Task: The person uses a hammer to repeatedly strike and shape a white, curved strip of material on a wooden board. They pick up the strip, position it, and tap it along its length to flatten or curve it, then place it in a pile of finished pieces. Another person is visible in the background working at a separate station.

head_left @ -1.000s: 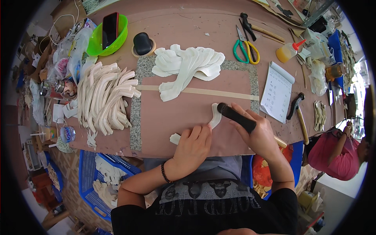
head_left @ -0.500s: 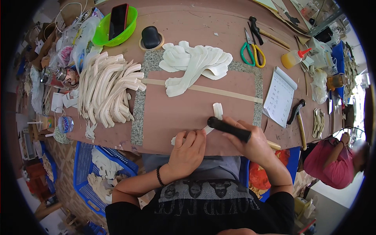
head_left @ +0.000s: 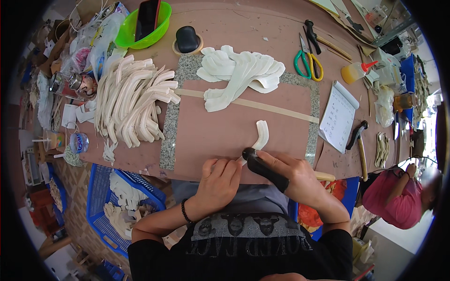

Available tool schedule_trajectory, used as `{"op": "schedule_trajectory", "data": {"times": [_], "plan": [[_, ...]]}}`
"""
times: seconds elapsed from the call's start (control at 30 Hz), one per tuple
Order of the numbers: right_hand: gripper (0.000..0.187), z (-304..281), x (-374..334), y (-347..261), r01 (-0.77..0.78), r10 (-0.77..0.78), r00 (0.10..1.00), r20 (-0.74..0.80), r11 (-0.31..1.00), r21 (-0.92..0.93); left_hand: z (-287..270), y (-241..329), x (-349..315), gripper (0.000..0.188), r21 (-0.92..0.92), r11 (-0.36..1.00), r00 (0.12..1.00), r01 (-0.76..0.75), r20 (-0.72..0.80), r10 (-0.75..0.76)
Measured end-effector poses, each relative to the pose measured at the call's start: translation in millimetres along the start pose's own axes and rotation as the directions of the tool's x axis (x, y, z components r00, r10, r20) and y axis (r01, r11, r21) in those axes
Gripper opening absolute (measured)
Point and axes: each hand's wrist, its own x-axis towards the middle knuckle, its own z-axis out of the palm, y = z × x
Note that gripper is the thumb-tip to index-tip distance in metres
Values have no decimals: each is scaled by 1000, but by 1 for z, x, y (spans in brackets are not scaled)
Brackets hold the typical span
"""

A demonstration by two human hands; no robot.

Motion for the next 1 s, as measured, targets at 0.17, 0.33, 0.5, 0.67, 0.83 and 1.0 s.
{"op": "schedule_trajectory", "data": {"times": [0.17, 0.33, 0.5, 0.67, 0.83, 1.0], "plan": [[60, -8, 6, -1, -110, 105, 993, -58, 989, -94, -3, -6, -6, 36, -6, 1000, 1000, -31, -2, 31], [59, 3, 5, -3, -34, 35, 999, 31, 999, -32, -7, -12, -8, 34, -238, 966, 995, 104, 32, -99], [65, 1, 12, -4, -26, 25, 998, -52, 1000, -12, -13, -11, -9, 34, -122, 992, 999, 25, 41, -20], [71, 4, 8, -7, -9, 7, 997, 83, 1000, 19, -20, -25, -1, 26, -380, 910, 985, 163, 112, -130], [71, -13, 3, 8, -192, 182, 974, -137, 979, -63, -1, -17, 8, 27, -503, 843, 979, 191, 33, -202], [63, -10, -4, 11, -138, 142, 982, -124, 990, 34, 12, 5, 26, 26, -347, 925, 987, 156, 7, -164]]}}
